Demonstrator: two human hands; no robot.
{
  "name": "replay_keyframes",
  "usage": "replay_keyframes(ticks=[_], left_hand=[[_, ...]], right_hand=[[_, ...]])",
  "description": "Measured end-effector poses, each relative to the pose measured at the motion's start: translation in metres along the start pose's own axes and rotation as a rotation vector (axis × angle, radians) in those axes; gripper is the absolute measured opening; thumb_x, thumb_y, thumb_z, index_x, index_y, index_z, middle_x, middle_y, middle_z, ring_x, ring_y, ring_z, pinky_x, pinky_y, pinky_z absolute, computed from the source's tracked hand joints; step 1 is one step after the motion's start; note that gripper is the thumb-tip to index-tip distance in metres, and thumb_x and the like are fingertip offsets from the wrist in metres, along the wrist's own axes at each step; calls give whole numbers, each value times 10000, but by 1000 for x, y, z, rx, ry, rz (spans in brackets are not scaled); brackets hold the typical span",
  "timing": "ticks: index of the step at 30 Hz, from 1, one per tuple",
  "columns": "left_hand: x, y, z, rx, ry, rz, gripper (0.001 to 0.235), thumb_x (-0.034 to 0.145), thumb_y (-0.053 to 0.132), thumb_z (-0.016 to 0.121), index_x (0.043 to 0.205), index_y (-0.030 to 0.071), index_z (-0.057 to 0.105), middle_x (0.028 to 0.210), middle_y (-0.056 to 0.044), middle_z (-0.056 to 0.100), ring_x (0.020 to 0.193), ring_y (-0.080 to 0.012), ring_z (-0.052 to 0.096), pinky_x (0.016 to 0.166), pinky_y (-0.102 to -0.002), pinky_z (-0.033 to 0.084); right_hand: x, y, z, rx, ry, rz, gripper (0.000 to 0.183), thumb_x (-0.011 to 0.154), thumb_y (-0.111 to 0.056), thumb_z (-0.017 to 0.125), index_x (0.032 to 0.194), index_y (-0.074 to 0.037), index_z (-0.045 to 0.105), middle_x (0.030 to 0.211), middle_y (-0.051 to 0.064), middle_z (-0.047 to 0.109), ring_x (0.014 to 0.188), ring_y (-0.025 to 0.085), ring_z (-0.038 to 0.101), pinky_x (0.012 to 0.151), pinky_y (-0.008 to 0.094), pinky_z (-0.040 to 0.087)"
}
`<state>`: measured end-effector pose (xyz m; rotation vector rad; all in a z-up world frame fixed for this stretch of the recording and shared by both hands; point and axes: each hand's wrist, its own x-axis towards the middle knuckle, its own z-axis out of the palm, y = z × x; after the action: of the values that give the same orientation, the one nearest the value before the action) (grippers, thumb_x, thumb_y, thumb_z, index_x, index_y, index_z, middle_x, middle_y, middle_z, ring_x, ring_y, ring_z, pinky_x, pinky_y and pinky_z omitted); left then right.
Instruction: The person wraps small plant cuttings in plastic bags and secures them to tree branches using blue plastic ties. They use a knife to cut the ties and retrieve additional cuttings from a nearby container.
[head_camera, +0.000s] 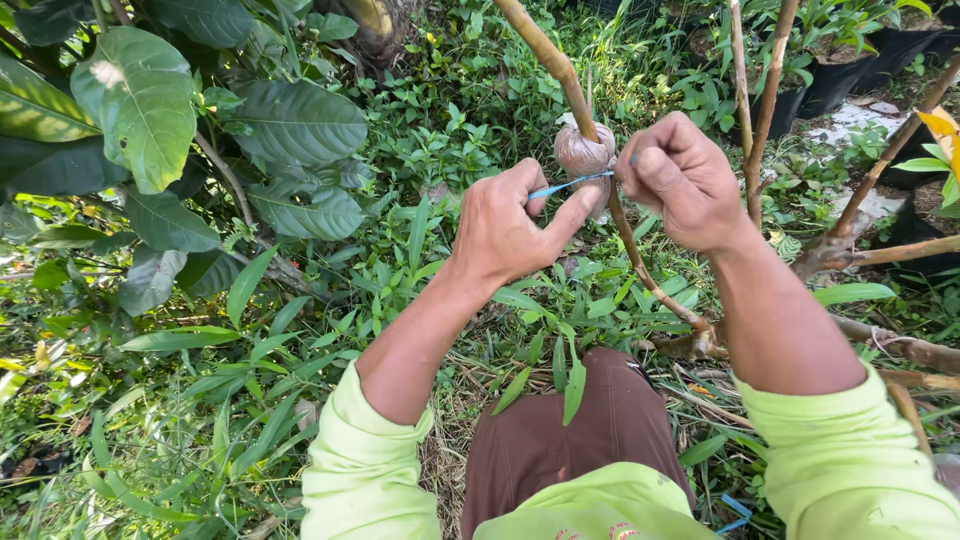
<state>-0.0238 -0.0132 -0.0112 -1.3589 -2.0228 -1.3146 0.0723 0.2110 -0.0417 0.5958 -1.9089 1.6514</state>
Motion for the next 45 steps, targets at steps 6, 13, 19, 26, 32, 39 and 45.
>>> replay_keyframes(ticks=[6,13,19,26,32,39,45], left_hand=[[7,-14,3,58,125,140,513,979,272,752,592,64,488,516,-97,475,422,-252,425,437,-414,335],[6,-23,4,-14,125,125,457,1011,222,700,627,62,512,552,-92,509,437,-223,465,440,-388,365],[4,-20,-1,-35,124,94,481,1007,184,707,608,40,481,525,-94,459,421,-206,400,432,-380,332],[1,-19,-8,-19,125,82,490,1003,175,714,597,44,474,512,-85,440,415,-192,373,424,-378,312],[-1,-21,-9,-15,124,63,501,1007,190,714,596,44,467,513,-80,429,419,-182,365,427,-372,314],[0,-19,-11,-3,57,-43,507,1012,281,684,598,44,513,485,-80,436,411,-184,377,425,-381,338],[-2,-3,-18,12,-176,-181,432,1037,353,646,752,30,614,580,-122,533,487,-234,465,506,-403,433]], right_hand=[[21,4,-27,-731,-248,-235,156,1093,-181,547,1068,-31,511,815,121,596,674,279,586,618,395,468],[26,-3,-41,-796,-227,-241,130,1067,-152,588,1050,-28,556,746,118,584,630,277,609,582,391,464],[21,1,-46,-761,-188,-223,149,1091,-150,602,1040,-17,558,770,104,611,647,211,615,564,322,484],[22,7,-48,-621,-174,-260,177,1110,-151,576,1046,1,512,861,113,640,655,151,606,575,283,484],[19,13,-54,-597,-142,-203,174,1111,-148,577,1035,-4,516,818,82,615,616,120,564,560,273,464],[23,8,-48,-657,-124,-188,183,1106,-170,583,1034,-8,538,824,78,628,691,136,579,621,293,478],[13,-31,-22,-673,-62,-177,117,1096,-133,559,1091,-20,589,879,77,660,713,146,590,634,283,500]])
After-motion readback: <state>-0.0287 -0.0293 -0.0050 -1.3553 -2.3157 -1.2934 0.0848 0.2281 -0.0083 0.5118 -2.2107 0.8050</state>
